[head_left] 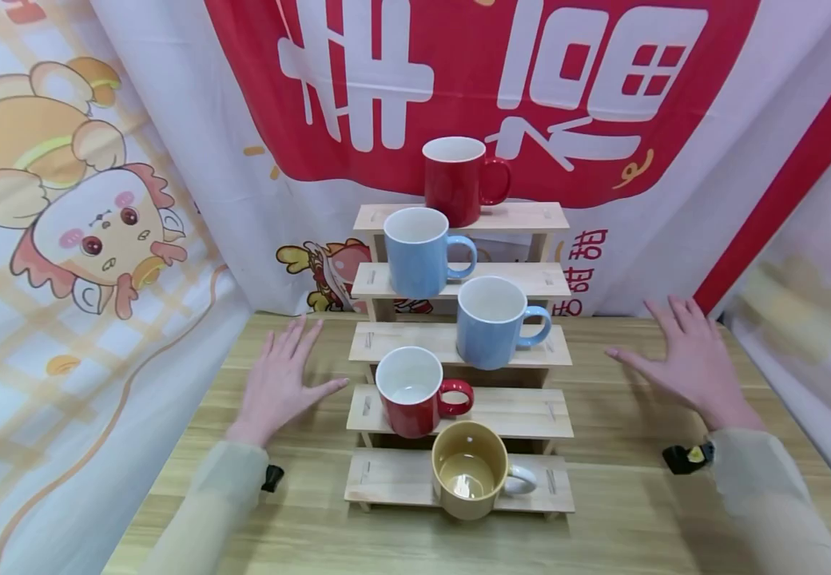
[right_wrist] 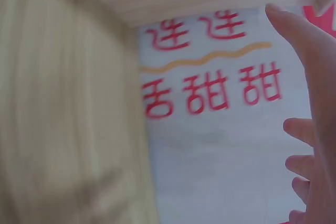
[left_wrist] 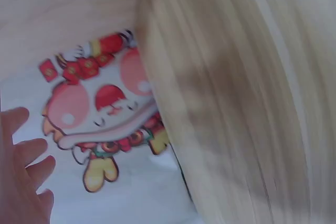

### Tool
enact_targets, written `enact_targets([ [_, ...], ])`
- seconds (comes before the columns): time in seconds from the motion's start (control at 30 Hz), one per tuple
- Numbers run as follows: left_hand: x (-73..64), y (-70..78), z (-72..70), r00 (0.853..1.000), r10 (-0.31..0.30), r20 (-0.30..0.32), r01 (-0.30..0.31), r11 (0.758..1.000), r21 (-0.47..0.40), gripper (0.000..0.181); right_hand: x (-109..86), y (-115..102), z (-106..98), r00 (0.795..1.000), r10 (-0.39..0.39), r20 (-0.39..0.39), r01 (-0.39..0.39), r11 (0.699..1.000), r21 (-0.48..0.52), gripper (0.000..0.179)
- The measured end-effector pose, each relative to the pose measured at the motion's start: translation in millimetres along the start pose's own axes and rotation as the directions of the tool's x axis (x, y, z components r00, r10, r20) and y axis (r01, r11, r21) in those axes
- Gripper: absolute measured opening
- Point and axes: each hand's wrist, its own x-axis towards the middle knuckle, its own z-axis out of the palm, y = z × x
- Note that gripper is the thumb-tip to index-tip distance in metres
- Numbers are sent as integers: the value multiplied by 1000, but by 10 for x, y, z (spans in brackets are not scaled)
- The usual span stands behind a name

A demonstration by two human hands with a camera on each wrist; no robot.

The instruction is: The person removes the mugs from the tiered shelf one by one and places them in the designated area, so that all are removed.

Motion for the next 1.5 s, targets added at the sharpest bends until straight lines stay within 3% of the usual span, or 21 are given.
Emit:
enact_targets([
  [0.1, -38, 114, -38, 1000, -20, -16, 17, 992, -127, 105, 33, -109, -110, 999, 34, 5, -34, 993, 110, 104],
  [0.2, -101, 226, -60, 996, -83, 16, 84, 947, -309, 96, 52, -217, -229, 995, 99, 22, -101, 955, 279, 96],
  [0.3, -189, 340, -67, 983, -168, 79, 185, 855, -484, 89, 60, -308, -341, 988, 148, 31, -147, 893, 426, 86],
  [0.43, -313, 488, -61, 957, -234, 174, 290, 720, -630, 88, 70, -413, -471, 990, 139, 5, -120, 835, 538, 74],
  [0.47, -342, 522, -53, 950, -240, 198, 311, 700, -643, 88, 71, -438, -497, 992, 130, -6, -105, 825, 556, 72],
  [0.57, -421, 604, -11, 937, -251, 242, 349, 670, -655, 88, 71, -530, -561, 993, 110, -34, -70, 811, 581, 66],
  [0.67, -485, 660, 47, 935, -249, 252, 354, 647, -675, 85, 65, -636, -621, 994, 96, -50, -48, 806, 589, 62],
  [0.8, -532, 725, 112, 933, -245, 264, 359, 585, -727, 80, 65, -808, -678, 995, 69, -76, -10, 799, 601, 57],
  [0.9, -544, 771, 141, 926, -252, 280, 376, 557, -741, 79, 86, -934, -692, 994, 30, -105, 41, 787, 615, 54],
  [1.03, -534, 818, 165, 928, -263, 265, 369, 537, -758, 76, 128, -1072, -709, 992, -19, -122, 93, 765, 638, 51],
  [1.17, -515, 852, 192, 937, -266, 228, 335, 492, -803, 68, 183, -1203, -742, 993, -34, -113, 100, 752, 652, 51],
  [1.3, -516, 877, 226, 934, -281, 222, 330, 430, -841, 62, 266, -1359, -775, 992, -55, -117, 121, 724, 679, 52],
  [1.5, -523, 917, 286, 908, -328, 260, 356, 279, -892, 58, 400, -1609, -794, 990, -95, -108, 143, 704, 696, 60],
])
